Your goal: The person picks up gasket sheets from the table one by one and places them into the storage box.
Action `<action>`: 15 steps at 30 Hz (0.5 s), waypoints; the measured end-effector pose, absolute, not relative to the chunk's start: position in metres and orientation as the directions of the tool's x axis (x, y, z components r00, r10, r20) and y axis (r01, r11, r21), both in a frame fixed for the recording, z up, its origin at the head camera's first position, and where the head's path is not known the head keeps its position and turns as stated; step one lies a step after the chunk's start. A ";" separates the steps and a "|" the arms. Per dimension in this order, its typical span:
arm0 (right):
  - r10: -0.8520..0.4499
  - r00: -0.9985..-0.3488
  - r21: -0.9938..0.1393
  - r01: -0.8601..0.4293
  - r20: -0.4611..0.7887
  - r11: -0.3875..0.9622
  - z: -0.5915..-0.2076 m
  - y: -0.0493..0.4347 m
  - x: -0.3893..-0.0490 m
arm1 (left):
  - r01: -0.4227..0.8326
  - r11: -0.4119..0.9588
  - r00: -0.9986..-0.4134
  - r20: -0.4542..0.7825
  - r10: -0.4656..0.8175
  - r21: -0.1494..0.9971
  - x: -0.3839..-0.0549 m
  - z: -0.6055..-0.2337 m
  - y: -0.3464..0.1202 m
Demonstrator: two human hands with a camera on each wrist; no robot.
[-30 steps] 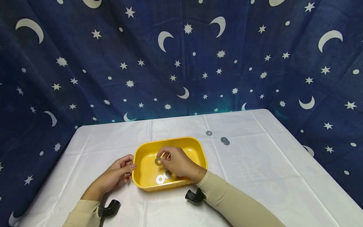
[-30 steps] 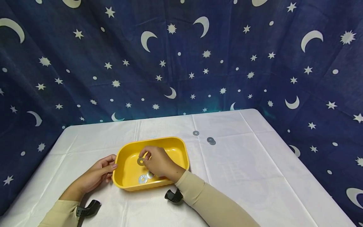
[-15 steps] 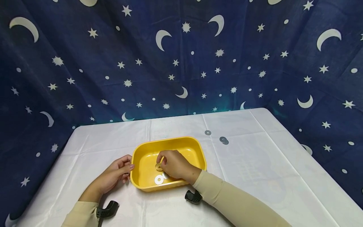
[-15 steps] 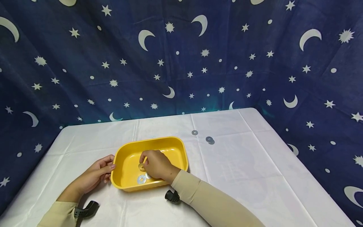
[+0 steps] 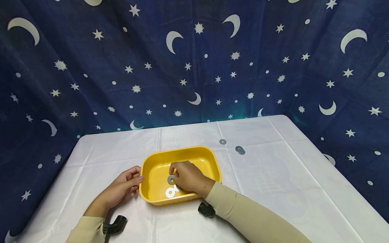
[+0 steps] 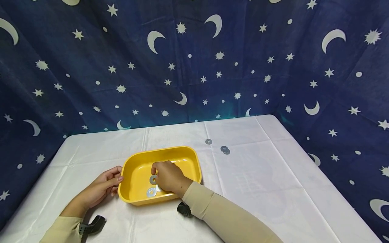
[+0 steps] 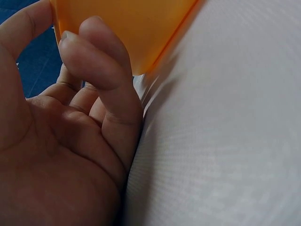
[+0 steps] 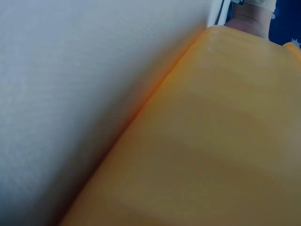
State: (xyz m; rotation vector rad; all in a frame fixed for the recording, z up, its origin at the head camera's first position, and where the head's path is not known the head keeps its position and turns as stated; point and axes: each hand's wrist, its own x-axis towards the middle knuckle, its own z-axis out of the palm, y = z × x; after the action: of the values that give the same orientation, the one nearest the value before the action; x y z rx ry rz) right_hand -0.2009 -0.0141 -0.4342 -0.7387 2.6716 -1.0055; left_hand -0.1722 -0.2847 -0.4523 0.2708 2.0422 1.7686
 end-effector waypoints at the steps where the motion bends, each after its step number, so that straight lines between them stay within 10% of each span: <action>1: -0.517 -0.856 -0.655 -0.389 -0.004 0.648 -0.434 -0.014 -0.201 | -0.125 0.165 -0.892 -0.184 0.413 0.978 -0.172 -0.452 -0.285; 15: -0.532 -0.846 -0.631 -0.415 0.004 0.656 -0.434 -0.015 -0.203 | -0.117 0.138 -0.891 -0.165 0.423 0.983 -0.172 -0.452 -0.285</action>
State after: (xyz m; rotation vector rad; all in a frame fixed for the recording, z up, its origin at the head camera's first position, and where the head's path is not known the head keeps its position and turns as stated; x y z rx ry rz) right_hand -0.2029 -0.0147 -0.4337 -0.7776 2.6901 -0.9571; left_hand -0.1717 -0.2850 -0.4524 0.2930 2.0176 1.8037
